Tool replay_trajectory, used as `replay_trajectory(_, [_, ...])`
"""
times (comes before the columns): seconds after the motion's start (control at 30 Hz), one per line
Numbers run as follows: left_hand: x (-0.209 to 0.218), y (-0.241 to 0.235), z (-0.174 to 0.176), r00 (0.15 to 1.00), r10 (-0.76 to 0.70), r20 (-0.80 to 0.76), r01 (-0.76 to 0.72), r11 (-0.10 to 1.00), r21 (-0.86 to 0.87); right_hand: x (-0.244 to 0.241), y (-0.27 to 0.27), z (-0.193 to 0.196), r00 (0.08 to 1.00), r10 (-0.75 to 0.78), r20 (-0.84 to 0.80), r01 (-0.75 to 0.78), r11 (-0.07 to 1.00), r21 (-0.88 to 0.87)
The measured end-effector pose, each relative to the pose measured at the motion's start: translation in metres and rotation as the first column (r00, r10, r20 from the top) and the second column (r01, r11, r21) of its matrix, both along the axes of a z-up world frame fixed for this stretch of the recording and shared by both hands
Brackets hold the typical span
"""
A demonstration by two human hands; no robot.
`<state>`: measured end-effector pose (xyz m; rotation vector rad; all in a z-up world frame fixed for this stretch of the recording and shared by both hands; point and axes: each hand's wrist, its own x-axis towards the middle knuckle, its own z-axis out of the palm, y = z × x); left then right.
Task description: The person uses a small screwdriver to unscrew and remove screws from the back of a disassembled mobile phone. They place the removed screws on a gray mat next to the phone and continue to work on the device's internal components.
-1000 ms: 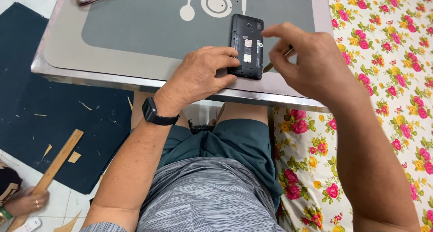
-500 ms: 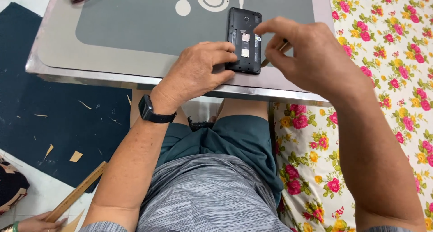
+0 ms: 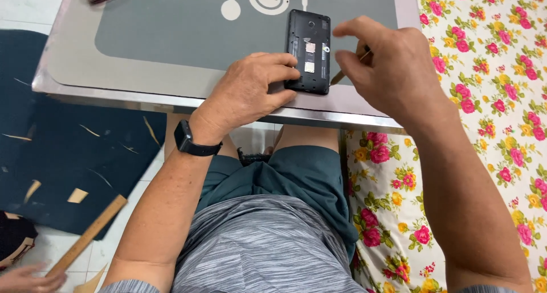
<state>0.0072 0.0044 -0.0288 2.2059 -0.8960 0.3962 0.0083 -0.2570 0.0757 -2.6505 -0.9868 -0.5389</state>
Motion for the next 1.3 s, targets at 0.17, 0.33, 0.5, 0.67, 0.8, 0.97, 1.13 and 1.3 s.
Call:
replay_trajectory(0.17, [0.002, -0.001, -0.001, 1.0, -0.004, -0.009, 0.004, 1.0, 0.011, -0.017, 0.017, 0.026, 0.953, 0.079, -0.293, -0.062, 0.996, 0.067])
replay_trajectory(0.33, [0.001, -0.001, 0.0, 1.0, -0.008, -0.002, 0.008, 1.0, 0.012, -0.012, 0.011, 0.023, 0.968, 0.052, -0.247, -0.038, 0.997, 0.06])
replay_trajectory(0.5, [0.002, -0.001, 0.0, 1.0, -0.012, -0.017, 0.012, 1.0, 0.028, -0.014, 0.01, 0.029, 0.939, 0.072, -0.336, -0.069, 0.997, 0.023])
replay_trajectory(0.67, [0.002, -0.002, 0.001, 1.0, 0.005, -0.03, -0.004, 1.0, 0.024, -0.012, 0.018, 0.029, 0.951, -0.108, -0.289, 0.079, 0.991, -0.112])
replay_trajectory(0.8, [0.002, -0.003, 0.004, 1.0, -0.008, -0.015, 0.008, 1.0, 0.021, -0.006, 0.019, 0.021, 0.965, -0.204, -0.162, 0.175, 0.969, -0.174])
replay_trajectory(0.97, [0.008, -0.004, -0.009, 0.999, 0.035, -0.041, -0.035, 0.999, -0.009, 0.005, 0.003, -0.013, 0.995, -0.076, 0.067, 0.081, 0.994, -0.073])
replay_trajectory(1.13, [0.016, -0.003, -0.008, 1.0, -0.013, 0.016, 0.013, 1.0, -0.011, 0.017, 0.004, -0.024, 0.985, -0.143, 0.092, 0.145, 0.989, -0.022])
replay_trajectory(1.3, [0.006, -0.002, 0.006, 0.989, -0.002, -0.148, -0.008, 0.998, -0.062, 0.011, 0.006, -0.015, 0.976, -0.184, -0.116, 0.185, 0.983, -0.01])
